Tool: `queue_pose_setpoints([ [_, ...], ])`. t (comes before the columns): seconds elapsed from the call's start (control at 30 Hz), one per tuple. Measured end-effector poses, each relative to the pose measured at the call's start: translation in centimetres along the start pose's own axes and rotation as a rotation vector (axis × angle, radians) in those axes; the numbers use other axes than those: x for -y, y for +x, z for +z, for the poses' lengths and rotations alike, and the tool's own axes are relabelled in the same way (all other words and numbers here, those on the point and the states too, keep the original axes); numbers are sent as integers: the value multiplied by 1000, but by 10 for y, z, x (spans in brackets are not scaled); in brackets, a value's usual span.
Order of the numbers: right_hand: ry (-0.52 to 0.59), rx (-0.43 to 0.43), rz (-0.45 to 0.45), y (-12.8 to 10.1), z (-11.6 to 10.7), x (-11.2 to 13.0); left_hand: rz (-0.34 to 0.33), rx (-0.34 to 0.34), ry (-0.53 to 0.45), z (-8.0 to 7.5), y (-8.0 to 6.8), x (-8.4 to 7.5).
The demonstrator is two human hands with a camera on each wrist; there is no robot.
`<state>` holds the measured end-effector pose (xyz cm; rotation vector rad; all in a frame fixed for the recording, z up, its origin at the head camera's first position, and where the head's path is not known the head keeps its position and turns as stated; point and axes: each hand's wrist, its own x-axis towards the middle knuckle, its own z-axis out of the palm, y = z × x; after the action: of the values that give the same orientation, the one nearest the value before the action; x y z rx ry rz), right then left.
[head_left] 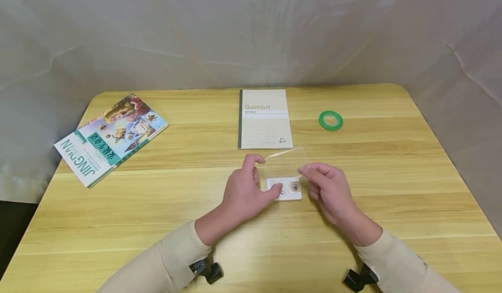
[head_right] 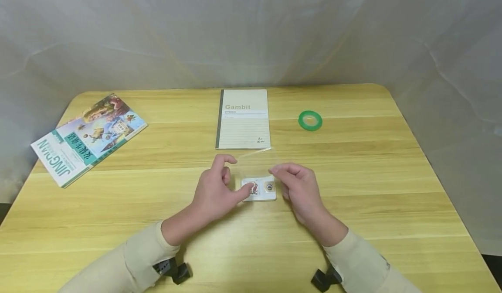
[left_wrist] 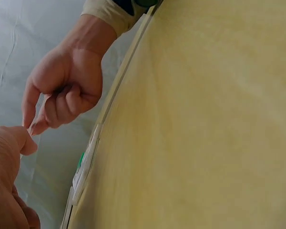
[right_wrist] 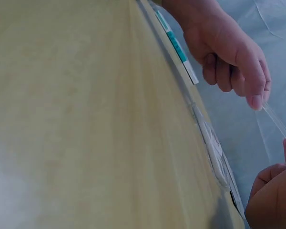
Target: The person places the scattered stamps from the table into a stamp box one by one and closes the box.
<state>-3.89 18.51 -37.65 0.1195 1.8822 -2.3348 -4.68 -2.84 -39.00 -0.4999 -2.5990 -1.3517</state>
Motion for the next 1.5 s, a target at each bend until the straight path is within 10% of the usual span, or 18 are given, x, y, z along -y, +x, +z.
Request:
queue_pose_setpoints([
  [0.33, -192, 100, 34, -3, -9, 0, 141, 31, -63, -5, 4, 8],
  [0.7, -485, 230, -200, 8, -35, 1, 0, 157, -118, -9, 3, 14],
  [1.5, -870, 358, -229, 17, -50, -3, -46, 321, 12, 0, 1, 27],
])
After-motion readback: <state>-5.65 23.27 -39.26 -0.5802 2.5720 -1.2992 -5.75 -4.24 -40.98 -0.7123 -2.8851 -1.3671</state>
